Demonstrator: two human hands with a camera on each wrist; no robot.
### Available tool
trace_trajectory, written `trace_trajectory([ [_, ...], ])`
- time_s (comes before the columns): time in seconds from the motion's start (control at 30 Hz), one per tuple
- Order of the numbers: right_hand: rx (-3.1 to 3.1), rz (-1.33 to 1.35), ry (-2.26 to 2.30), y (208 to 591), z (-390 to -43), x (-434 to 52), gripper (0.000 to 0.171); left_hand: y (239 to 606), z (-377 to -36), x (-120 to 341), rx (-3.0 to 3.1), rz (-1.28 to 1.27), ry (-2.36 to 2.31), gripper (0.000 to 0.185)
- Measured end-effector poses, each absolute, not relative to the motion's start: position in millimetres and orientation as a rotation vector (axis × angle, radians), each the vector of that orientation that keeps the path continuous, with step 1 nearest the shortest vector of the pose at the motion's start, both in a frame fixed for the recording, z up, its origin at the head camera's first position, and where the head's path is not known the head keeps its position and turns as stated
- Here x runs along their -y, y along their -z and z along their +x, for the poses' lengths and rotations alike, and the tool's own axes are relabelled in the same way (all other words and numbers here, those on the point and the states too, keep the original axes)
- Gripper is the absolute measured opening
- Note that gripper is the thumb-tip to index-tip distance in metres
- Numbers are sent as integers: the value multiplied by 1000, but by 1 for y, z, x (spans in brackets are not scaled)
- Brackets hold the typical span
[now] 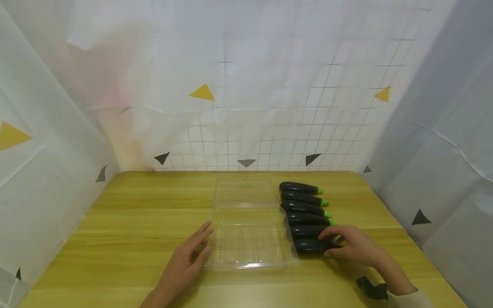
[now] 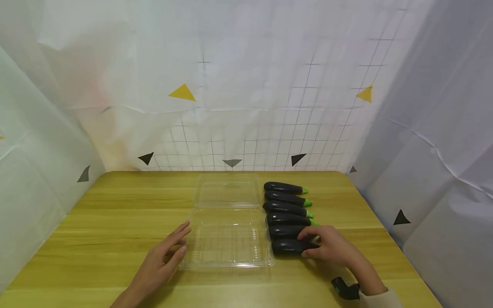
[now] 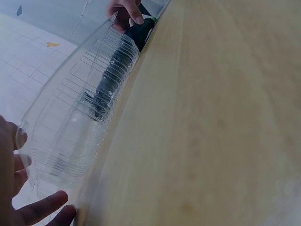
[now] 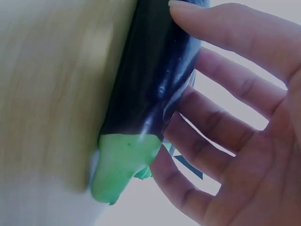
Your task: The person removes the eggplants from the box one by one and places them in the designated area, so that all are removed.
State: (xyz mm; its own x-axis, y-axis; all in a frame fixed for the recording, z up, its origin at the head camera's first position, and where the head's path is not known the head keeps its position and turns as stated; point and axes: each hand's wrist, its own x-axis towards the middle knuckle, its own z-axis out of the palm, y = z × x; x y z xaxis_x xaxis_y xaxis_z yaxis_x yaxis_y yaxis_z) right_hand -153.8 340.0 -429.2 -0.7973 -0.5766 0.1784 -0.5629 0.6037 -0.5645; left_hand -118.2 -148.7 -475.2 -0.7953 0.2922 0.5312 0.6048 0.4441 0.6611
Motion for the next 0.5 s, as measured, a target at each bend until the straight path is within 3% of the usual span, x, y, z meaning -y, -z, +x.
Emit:
trace_trajectory([
  [0.3, -2918, -1042, 949, 433, -152, -344, 35, 477, -121, 148, 2357, -783, 1279, 45],
  [0.5, -2938, -1029, 1083, 427, -153, -338, 25, 473, -119, 150, 2339, -773, 1123, 45],
])
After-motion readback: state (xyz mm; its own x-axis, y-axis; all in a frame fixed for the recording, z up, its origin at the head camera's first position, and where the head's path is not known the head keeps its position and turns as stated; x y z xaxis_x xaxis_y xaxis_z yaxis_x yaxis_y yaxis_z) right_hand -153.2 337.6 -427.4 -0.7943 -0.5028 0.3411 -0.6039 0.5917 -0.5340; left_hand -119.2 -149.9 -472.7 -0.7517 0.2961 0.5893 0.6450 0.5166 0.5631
